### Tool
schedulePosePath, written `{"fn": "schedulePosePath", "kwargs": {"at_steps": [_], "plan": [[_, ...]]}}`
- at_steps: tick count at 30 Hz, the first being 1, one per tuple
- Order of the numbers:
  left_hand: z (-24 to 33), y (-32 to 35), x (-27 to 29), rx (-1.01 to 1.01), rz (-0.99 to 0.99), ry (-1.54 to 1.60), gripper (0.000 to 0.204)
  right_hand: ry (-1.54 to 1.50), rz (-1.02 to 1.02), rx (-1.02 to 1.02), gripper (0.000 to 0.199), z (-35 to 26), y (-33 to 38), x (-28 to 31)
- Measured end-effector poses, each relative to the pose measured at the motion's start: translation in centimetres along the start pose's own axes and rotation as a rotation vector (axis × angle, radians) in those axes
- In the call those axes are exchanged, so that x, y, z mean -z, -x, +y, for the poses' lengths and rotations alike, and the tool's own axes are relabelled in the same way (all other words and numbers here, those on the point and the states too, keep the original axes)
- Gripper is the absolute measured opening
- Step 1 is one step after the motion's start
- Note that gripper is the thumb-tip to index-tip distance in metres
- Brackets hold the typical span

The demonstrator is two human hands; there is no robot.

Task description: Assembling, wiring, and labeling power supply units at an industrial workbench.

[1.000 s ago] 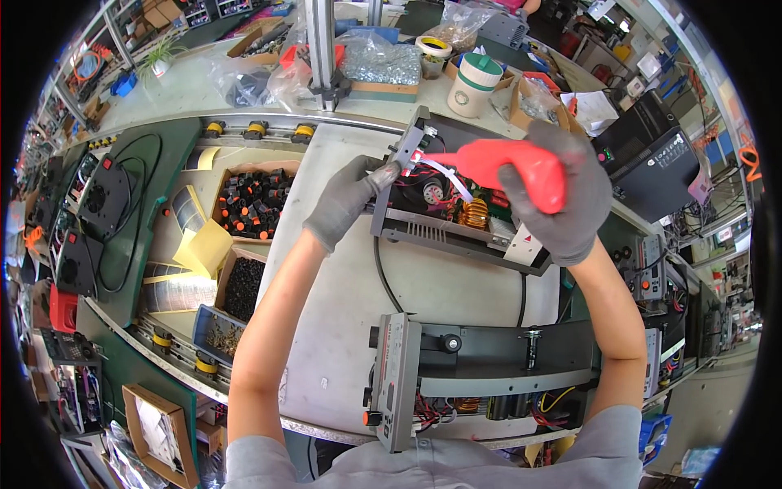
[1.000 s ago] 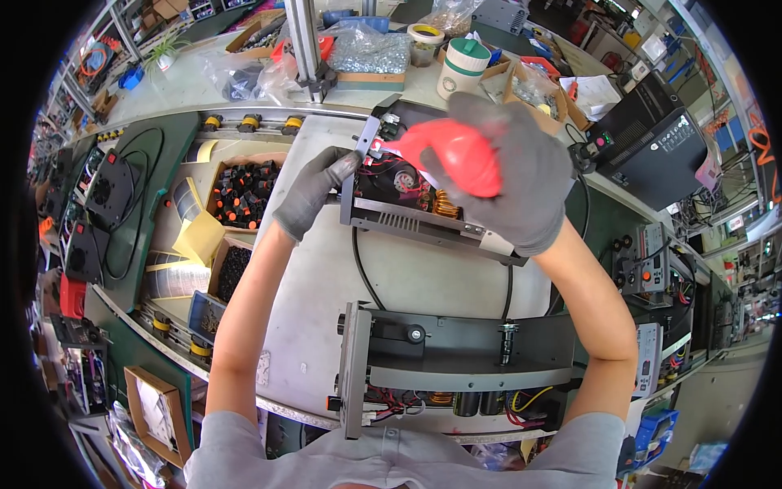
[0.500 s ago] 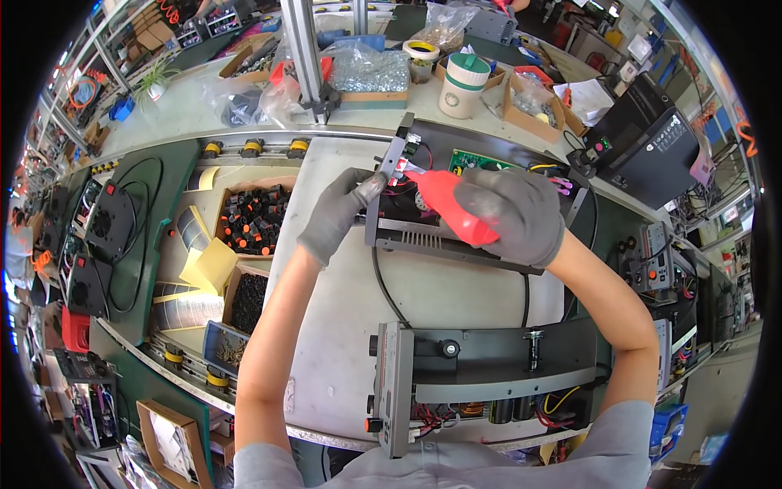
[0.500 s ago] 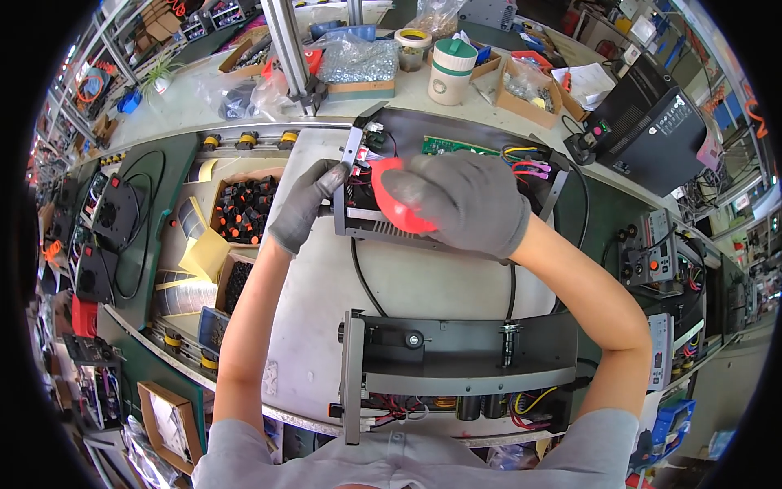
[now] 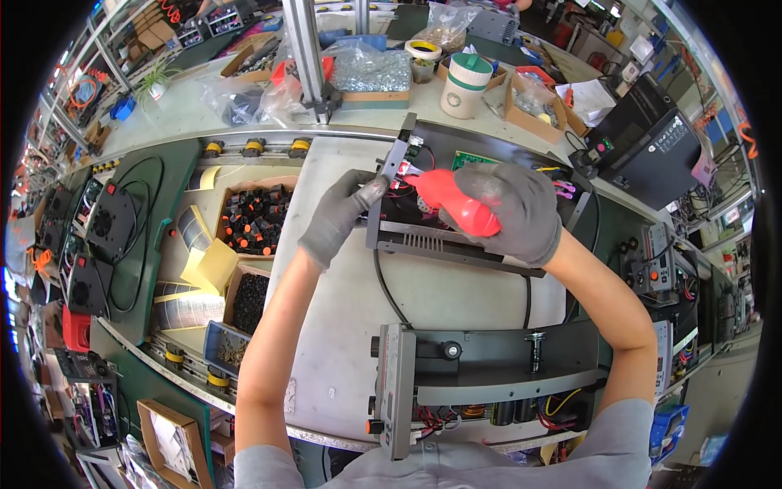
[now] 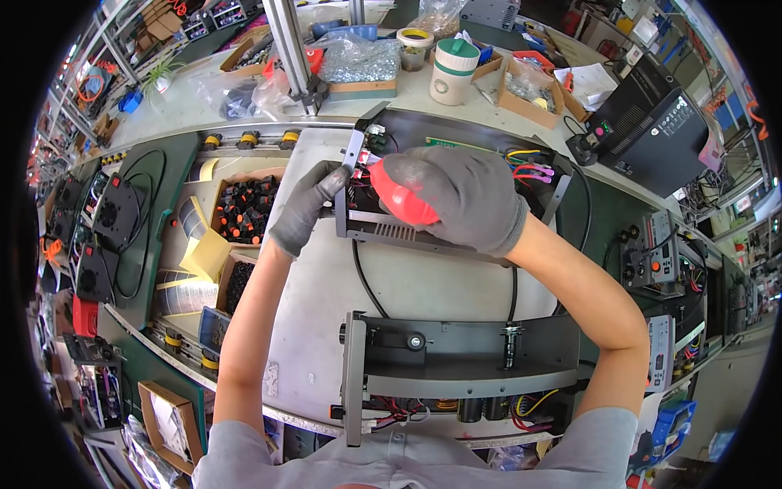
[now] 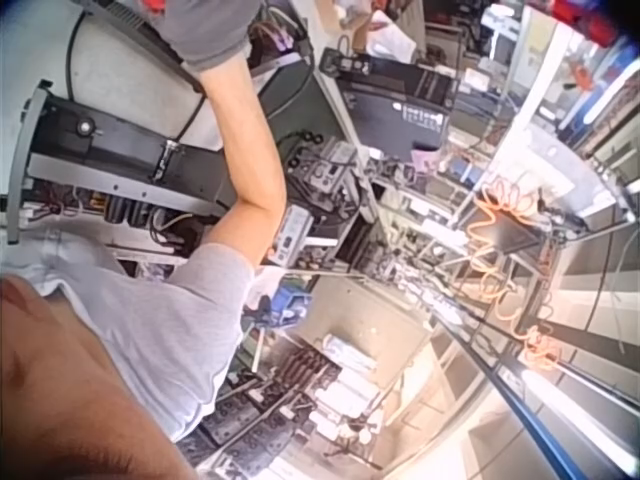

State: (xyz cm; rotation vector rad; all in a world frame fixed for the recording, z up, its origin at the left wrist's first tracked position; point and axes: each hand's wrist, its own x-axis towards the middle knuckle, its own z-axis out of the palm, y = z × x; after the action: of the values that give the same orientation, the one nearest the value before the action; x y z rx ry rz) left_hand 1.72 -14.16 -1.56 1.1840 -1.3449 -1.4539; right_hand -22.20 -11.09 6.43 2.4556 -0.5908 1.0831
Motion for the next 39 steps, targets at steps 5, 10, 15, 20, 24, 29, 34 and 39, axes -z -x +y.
{"fn": "schedulePosePath", "kwargs": {"at_steps": [5,10,15,20,24,29,34,39], "plan": [[-0.8,0.1,0.0,-0.034,-0.024,0.007,0.055,0.067,-0.062,-0.027,0.057,-0.1,-0.2,1.0],[-5.3,1.6,1.6,-0.207,-0.045,-0.153,0.076,-0.442,0.127,-0.225,0.05,-1.0,0.9,7.2],[-7.9,4.7,1.3,-0.255,-0.104,0.022,0.071,-0.17,0.078,-0.18,0.047,-2.7,0.4,7.9],[-5.7,6.6,0.0,-0.271,0.01,-0.226,0.066,-0.263,0.002,-0.336,0.043,-3.1,0.7,6.1],[-4.9,7.4,-0.1,-0.239,-0.009,-0.265,0.063,-0.148,0.041,-0.328,0.042,-3.9,-0.4,5.6],[-4.6,7.7,-0.3,-0.249,0.004,-0.271,0.064,-0.038,0.027,-0.348,0.042,-4.1,-0.9,5.2],[-4.8,7.4,-0.2,-0.252,0.008,-0.278,0.067,-0.017,0.061,-0.337,0.041,-3.6,-0.7,5.0],[-4.7,7.9,-0.1,-0.221,0.009,-0.288,0.069,-0.024,0.034,-0.338,0.041,-3.7,-1.1,5.1]]}}
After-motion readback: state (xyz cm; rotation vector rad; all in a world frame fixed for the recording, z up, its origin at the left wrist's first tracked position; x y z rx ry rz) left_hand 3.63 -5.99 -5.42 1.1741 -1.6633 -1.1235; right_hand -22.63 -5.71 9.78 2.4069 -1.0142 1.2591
